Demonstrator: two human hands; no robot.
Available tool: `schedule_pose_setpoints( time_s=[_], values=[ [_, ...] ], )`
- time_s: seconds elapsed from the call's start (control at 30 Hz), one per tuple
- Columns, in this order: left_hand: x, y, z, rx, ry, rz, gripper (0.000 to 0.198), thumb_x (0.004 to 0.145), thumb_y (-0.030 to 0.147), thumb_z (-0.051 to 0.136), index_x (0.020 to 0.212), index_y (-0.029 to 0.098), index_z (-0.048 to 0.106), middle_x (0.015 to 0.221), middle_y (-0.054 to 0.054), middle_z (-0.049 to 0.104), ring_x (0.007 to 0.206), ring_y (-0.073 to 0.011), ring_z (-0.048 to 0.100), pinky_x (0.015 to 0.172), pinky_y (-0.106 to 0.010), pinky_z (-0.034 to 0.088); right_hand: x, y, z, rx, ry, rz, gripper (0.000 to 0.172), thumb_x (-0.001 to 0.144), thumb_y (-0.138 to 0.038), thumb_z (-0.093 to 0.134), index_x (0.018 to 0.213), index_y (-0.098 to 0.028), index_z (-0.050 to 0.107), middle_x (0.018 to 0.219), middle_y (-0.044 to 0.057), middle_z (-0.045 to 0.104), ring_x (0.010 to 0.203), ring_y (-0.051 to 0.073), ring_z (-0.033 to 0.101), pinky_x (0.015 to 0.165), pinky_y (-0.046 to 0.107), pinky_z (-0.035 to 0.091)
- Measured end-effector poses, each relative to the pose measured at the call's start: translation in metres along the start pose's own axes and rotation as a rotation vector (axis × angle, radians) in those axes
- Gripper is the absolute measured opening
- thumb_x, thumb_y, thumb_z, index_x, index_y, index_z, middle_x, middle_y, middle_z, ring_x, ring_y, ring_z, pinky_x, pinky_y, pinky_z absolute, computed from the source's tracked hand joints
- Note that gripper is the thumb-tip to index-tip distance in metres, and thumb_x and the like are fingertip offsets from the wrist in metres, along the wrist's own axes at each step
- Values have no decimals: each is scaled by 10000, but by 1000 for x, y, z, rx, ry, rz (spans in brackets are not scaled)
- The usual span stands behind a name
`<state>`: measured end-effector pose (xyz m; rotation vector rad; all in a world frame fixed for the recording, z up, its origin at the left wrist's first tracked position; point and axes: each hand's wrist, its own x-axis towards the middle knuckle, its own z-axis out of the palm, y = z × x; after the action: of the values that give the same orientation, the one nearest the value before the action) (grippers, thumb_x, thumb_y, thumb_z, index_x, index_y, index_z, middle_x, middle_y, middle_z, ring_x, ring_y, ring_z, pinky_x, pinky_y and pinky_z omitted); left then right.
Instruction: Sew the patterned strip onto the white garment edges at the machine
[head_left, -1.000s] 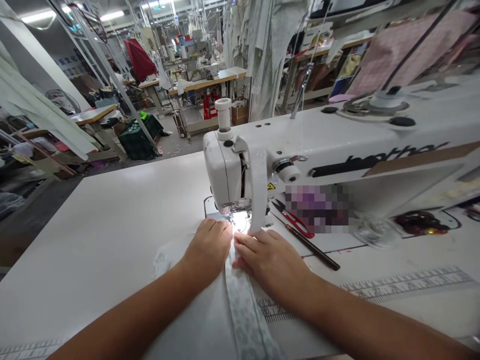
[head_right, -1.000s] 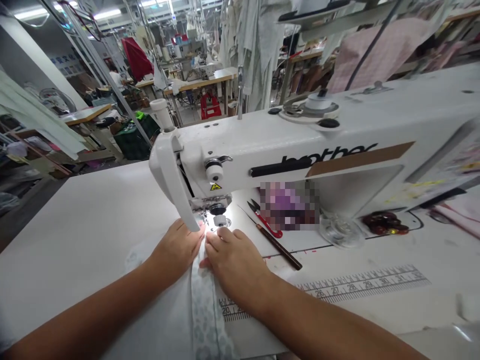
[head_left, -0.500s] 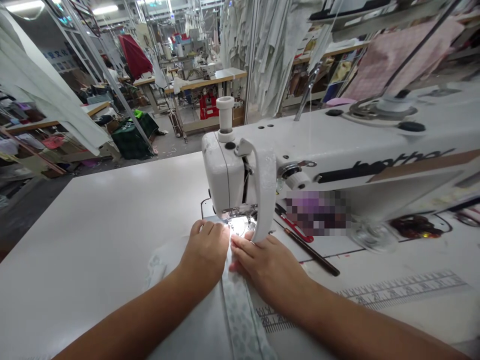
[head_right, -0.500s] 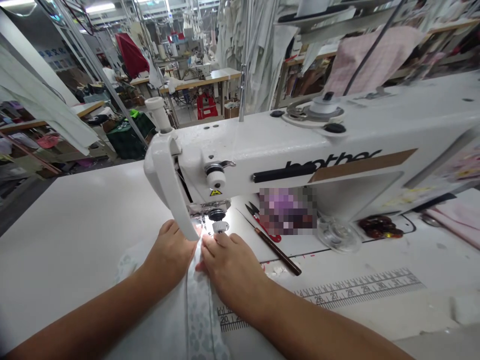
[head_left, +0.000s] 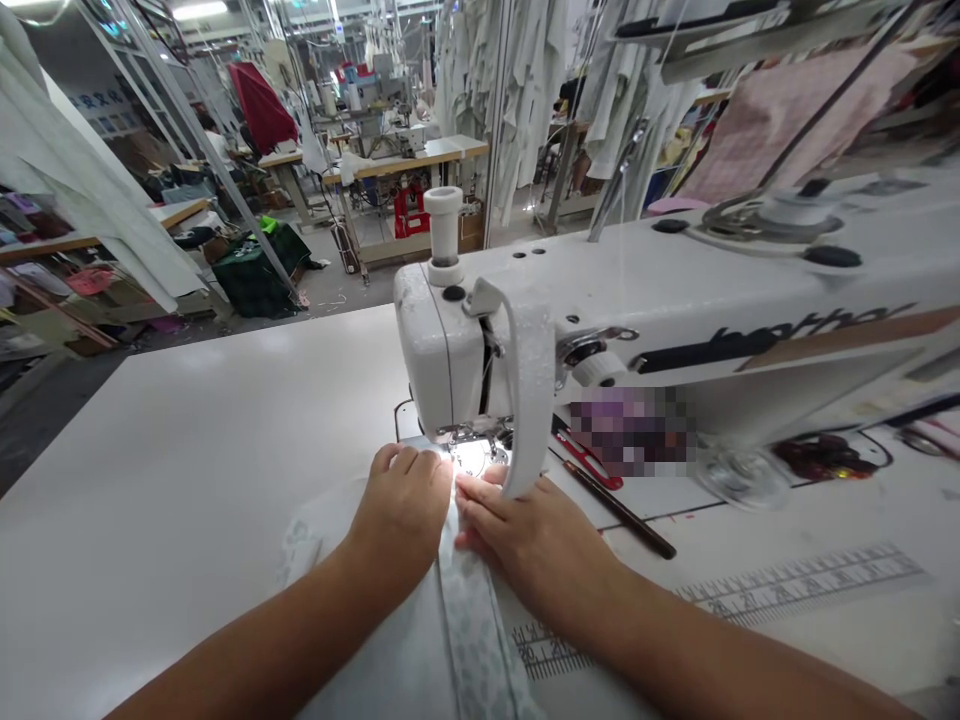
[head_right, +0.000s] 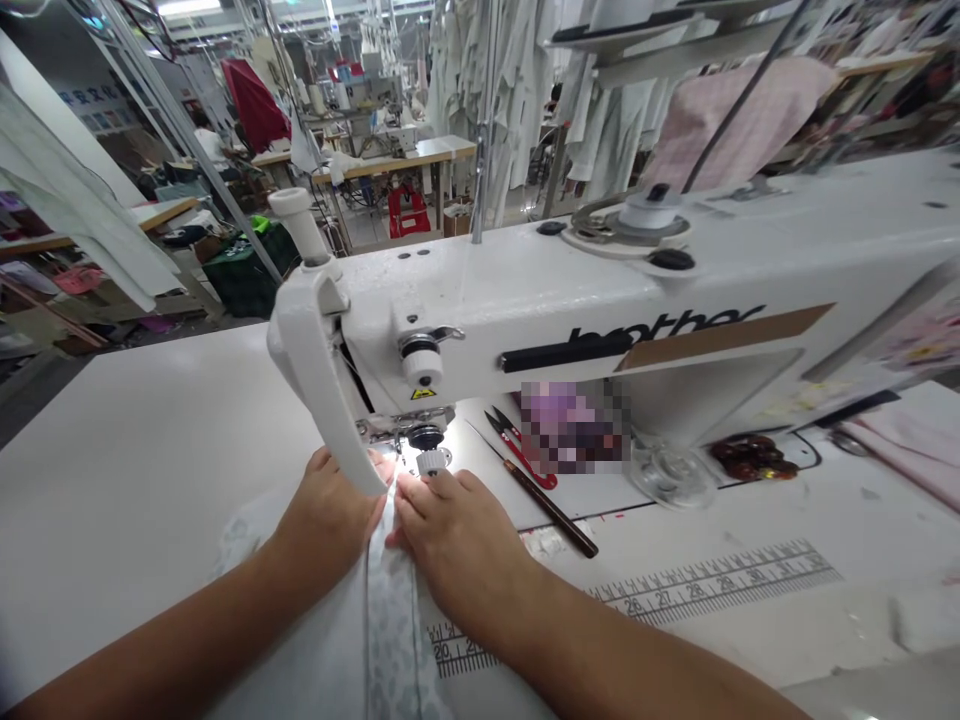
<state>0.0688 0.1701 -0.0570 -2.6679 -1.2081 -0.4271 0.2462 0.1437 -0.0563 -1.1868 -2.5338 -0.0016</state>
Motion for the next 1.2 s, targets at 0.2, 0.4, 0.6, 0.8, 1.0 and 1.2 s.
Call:
schedule_pose_setpoints(
  time_s=[0.2, 0.4, 0.6, 0.8, 1.0, 1.2],
  values=[
    [1, 5, 0, 33, 7, -43, 212, 789, -11, 477, 720, 180, 537, 709, -30, 542, 708, -198, 518, 733, -370, 419, 1, -2, 0, 11, 7, 7, 128, 935, -179, 548, 894, -169, 669, 1019, 50, 695, 939, 206, 596, 793, 369, 465],
    [0, 4, 1, 31, 19, -9, 207, 758, -17, 488, 727, 183, 530, 701, -23, 535, 692, -198, 500, 751, -383, 408, -5, -3, 3, -96, 19, -40, 183, 919, -191, 572, 1061, -132, 670, 1098, 75, 693, 927, 213, 597, 695, 346, 460],
    [-2, -3, 1, -44, 3, 10, 196, 798, -8, 480, 813, 177, 543, 767, -19, 567, 759, -198, 521, 837, -400, 393, -7, -7, 1, -139, -29, -56, 222, 929, -202, 537, 1087, -113, 666, 1219, 91, 644, 968, 228, 565, 782, 367, 453],
    [-1, -4, 0, -96, 12, 9, 186, 803, 1, 490, 839, 173, 553, 761, -16, 576, 776, -203, 535, 841, -397, 391, -7, -8, 0, -146, -13, -54, 220, 919, -217, 566, 1089, -119, 668, 1088, 82, 688, 956, 232, 565, 765, 372, 457],
    [-1, -3, -1, -48, -9, 15, 183, 802, 9, 480, 815, 175, 553, 776, -27, 580, 763, -207, 530, 804, -397, 385, -6, -8, 1, -121, 5, -50, 205, 926, -205, 554, 1073, -125, 672, 1166, 83, 677, 1015, 239, 566, 798, 392, 460],
    [0, -2, -1, -21, 7, 20, 182, 813, 27, 455, 763, 183, 534, 737, -30, 560, 714, -200, 505, 762, -391, 374, -5, -7, -3, -112, -35, -31, 211, 940, -250, 553, 1088, -146, 661, 1170, 80, 677, 1013, 232, 577, 747, 368, 457]
  ],
)
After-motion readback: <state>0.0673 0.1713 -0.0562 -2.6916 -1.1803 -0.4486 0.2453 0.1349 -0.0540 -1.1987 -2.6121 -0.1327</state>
